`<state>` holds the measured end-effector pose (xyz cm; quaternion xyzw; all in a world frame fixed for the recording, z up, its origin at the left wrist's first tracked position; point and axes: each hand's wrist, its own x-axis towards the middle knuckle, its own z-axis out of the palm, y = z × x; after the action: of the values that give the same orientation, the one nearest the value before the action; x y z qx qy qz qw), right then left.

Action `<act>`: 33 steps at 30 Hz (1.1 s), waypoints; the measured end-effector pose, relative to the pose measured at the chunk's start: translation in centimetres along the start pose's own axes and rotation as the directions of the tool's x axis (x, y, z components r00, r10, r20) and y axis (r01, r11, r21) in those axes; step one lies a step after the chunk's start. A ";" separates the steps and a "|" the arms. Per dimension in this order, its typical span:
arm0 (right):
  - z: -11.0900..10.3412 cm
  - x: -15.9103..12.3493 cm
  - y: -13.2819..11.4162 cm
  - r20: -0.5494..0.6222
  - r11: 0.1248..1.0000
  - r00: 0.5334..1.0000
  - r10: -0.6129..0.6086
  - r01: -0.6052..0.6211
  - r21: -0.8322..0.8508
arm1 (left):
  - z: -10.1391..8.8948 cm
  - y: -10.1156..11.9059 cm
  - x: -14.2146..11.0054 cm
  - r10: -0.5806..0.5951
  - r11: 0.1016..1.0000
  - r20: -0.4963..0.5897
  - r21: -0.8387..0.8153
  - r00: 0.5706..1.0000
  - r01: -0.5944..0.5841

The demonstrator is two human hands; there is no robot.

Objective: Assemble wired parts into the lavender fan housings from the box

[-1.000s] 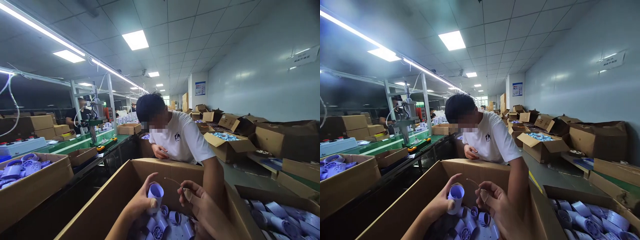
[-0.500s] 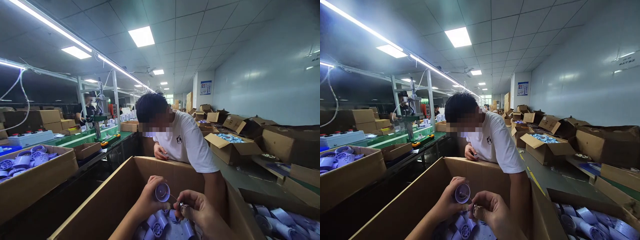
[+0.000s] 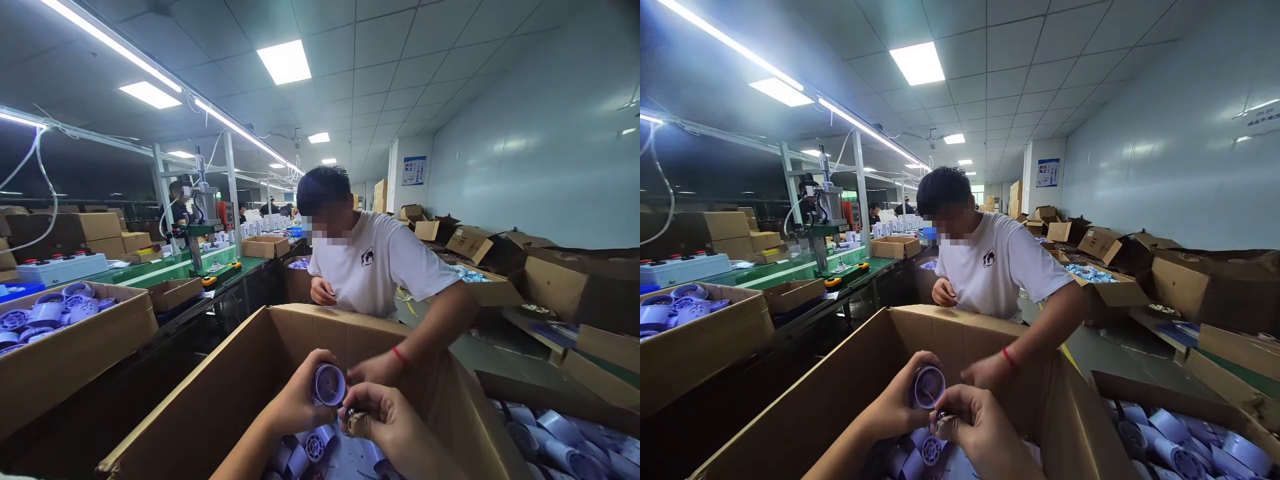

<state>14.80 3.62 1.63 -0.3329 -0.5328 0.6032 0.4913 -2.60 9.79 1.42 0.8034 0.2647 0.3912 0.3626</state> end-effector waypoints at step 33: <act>0.3 -2.3 -2.9 0.149 0.764 0.981 0.127 -0.001 -0.645 | -1.2 -1.8 0.5 -0.254 0.779 0.321 -0.492 0.913 0.389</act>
<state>15.85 1.22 4.19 -0.4417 -0.7378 0.4295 0.2757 -3.53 11.66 0.74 0.6494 0.2312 0.2834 0.6667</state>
